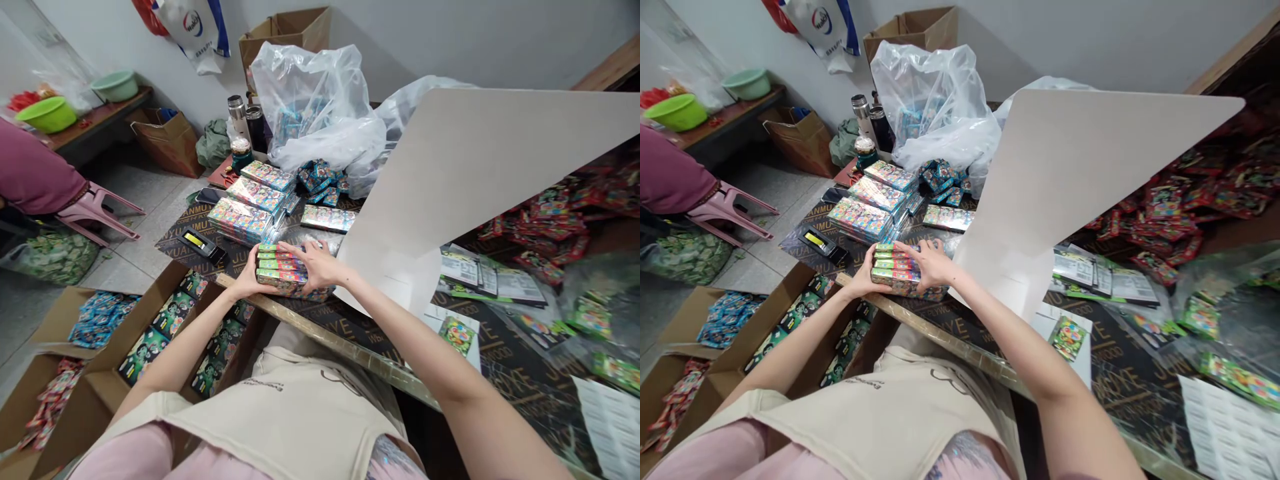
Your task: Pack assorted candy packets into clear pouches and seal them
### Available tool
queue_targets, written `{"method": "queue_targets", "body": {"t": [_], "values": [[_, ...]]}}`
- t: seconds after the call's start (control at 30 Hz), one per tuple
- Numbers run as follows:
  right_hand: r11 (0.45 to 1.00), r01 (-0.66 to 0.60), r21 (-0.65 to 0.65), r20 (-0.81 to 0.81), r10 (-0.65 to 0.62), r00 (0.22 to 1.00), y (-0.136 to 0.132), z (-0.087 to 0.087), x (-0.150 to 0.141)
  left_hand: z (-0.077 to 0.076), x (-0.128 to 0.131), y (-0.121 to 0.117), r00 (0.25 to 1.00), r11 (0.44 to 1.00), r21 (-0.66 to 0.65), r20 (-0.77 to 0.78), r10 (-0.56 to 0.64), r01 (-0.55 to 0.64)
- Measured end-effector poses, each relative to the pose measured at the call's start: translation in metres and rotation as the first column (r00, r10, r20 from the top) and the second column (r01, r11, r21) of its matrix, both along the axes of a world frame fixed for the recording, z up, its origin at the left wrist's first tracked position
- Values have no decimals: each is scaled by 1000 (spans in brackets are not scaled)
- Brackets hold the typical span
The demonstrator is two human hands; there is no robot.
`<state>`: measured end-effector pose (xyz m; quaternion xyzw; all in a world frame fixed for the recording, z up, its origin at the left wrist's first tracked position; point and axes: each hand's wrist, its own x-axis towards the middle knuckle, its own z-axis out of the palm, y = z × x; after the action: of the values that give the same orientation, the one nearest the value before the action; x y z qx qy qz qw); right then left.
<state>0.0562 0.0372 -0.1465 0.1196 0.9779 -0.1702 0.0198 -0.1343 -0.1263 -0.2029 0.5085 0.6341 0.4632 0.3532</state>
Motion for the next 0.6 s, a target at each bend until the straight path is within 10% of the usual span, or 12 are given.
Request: {"method": "queue_targets", "body": {"t": [0.13, 0.6], "values": [[997, 33, 74, -18, -31, 999, 5, -2, 5, -3, 5, 9, 984, 996, -2, -158, -85, 86], [990, 7, 139, -6, -6, 1000, -6, -15, -2, -19, 8, 11, 989, 989, 11, 31, -145, 145]]}}
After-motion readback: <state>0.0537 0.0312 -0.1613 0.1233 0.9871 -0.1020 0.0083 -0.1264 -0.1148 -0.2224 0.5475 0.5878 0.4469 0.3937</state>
